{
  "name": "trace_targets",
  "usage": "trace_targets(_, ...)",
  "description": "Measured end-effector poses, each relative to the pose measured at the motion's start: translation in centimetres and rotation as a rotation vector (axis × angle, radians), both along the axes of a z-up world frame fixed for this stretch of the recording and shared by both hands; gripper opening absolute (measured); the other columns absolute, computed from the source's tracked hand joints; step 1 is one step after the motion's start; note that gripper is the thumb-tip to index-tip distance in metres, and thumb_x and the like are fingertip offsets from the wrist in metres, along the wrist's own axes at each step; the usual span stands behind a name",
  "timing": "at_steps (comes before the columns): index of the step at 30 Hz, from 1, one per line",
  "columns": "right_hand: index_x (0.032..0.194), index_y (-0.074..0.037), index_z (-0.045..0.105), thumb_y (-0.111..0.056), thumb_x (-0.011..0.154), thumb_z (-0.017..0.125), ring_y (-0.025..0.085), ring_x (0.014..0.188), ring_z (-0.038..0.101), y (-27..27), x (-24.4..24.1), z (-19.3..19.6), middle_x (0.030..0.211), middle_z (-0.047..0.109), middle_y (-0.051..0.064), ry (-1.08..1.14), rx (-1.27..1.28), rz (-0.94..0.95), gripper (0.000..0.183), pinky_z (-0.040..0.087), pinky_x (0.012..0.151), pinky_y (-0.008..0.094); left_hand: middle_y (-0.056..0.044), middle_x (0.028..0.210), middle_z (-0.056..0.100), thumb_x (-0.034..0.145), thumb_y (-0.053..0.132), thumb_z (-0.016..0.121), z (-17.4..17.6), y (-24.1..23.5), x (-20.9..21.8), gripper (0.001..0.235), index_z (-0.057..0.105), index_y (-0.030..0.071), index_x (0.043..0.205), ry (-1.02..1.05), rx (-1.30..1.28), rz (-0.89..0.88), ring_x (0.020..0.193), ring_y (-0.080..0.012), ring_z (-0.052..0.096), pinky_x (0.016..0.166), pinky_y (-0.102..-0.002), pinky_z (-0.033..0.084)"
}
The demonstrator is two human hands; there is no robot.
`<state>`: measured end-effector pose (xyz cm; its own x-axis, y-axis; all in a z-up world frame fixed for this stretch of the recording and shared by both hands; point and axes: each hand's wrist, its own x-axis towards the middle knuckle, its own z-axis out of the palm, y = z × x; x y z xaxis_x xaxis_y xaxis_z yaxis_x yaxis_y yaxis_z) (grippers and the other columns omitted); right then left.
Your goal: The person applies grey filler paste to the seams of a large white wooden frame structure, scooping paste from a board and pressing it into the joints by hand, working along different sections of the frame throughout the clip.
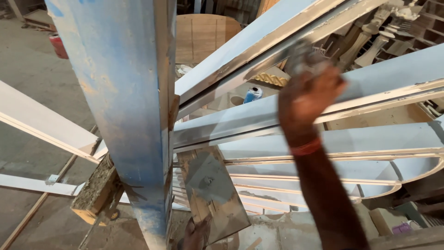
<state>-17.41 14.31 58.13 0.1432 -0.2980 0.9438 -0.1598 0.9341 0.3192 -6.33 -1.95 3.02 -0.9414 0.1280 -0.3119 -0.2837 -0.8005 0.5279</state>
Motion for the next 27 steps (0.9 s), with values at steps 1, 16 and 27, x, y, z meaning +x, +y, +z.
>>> trace_targets(1, 0.128, 0.001, 0.057, 0.0, 0.103, 0.058, 0.033, 0.113, 0.053, -0.8, -0.3, -1.8, 0.125, 0.055, 0.017, -0.045, 0.017, 0.041, 0.025, 0.042, 0.097, 0.052, -0.02, 0.134, 0.06, 0.09, 0.0, 0.064, -0.7, 0.2, 0.0, 0.061, 0.041, -0.001, 0.147, 0.006, 0.02, 0.01, 0.119, -0.0289, 0.063, 0.102, -0.042, 0.048)
trace_targets(16, 0.122, 0.002, 0.061, 0.0, 0.103, 0.072, 0.031, 0.111, 0.056, -6.2, 0.3, -5.6, 0.121, 0.062, 0.017, -0.214, -0.09, 0.201, 0.022, 0.039, 0.097, 0.05, -0.011, 0.093, 0.071, 0.087, 0.0, 0.073, 2.3, 1.8, 1.7, 0.049, 0.054, -0.001, 0.132, -0.093, -0.03, 0.14, 0.072, -0.0144, 0.064, 0.057, -0.028, 0.048)
trace_targets(27, 0.127, -0.006, 0.071, -0.003, 0.098, 0.065, 0.03, 0.108, 0.056, -8.1, 3.4, -5.9, 0.118, 0.066, 0.014, -0.307, 0.065, 0.107, 0.029, 0.037, 0.091, 0.047, -0.002, 0.064, 0.049, 0.094, 0.013, 0.072, 10.4, -0.9, 3.9, 0.042, 0.052, 0.007, 0.131, -0.184, -0.141, -0.055, 0.047, -0.0096, 0.04, 0.045, -0.031, 0.032)
